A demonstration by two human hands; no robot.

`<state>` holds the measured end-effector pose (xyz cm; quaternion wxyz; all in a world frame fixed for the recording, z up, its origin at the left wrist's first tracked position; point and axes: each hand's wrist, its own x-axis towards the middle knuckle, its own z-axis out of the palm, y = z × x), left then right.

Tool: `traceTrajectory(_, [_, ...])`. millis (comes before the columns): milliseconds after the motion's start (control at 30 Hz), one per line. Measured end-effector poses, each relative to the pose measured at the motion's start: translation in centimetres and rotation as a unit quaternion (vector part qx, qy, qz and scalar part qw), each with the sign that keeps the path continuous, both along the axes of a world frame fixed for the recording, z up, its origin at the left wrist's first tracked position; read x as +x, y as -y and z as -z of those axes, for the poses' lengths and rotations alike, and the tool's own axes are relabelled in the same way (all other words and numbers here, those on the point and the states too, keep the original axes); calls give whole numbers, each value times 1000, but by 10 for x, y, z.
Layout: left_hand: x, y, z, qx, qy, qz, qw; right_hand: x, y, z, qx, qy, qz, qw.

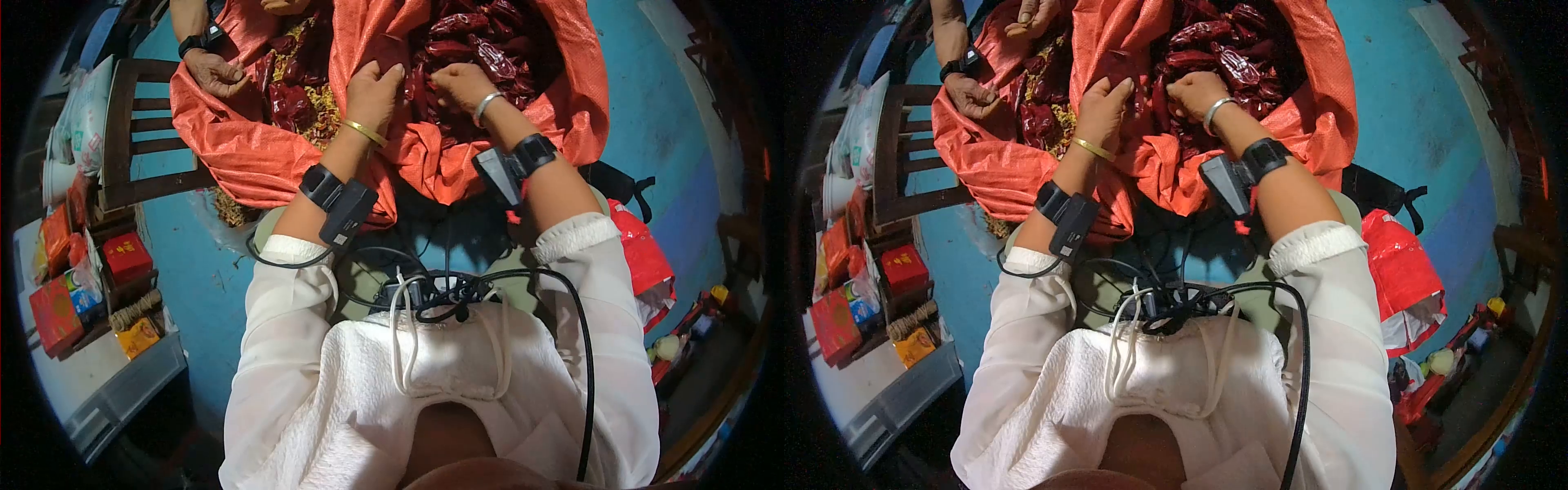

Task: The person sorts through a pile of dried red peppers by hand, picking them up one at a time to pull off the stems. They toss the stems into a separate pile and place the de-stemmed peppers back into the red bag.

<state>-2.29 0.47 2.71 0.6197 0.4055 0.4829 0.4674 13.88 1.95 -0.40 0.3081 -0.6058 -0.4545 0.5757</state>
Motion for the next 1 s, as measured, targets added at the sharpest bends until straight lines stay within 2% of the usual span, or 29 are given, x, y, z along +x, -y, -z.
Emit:
traceTrajectory(67, [-1,2,0,1,2,3,1000,-4,-10,30,27,97,-73,992])
traceTrajectory(100, [-1,2,0,5,6,3,1000,-5,-14,32,28,100,-74,992])
traceTrajectory(167, [-1,5,-1,6,9,1,1000,-11,-18,40,72,214,-94,970])
traceTrajectory(200, [0,6,-4,5,23,0,1000,-15,-16,36,71,213,-96,970])
traceTrajectory(267, [-1,5,-3,5,37,-2,999,-23,-10,15,48,328,-142,933])
traceTrajectory(333, [-1,4,0,28,39,13,999,-28,-8,9,29,349,-140,926])
traceTrajectory(433, [-2,4,-2,12,33,18,999,-22,-14,10,56,338,-139,929])
traceTrajectory(500, [-2,1,2,25,25,10,999,-11,-16,1,22,178,-98,979])
traceTrajectory(533, [-2,0,5,39,17,1,999,-10,-13,-1,26,81,-37,996])
traceTrajectory(600, [-1,-1,5,32,18,-1,999,0,-9,-15,5,-38,-12,999])
traceTrajectory(633, [1,-1,4,25,17,-3,1000,4,-5,-28,-29,-49,-12,998])
traceTrajectory(733, [5,2,-3,-1,31,8,999,17,2,-32,-31,-63,-11,997])
traceTrajectory(900, [15,9,-15,-28,15,39,999,30,15,-41,-17,-86,-2,996])
traceTrajectory(1000, [14,9,-15,-22,54,51,997,38,18,-38,5,-89,-8,996])
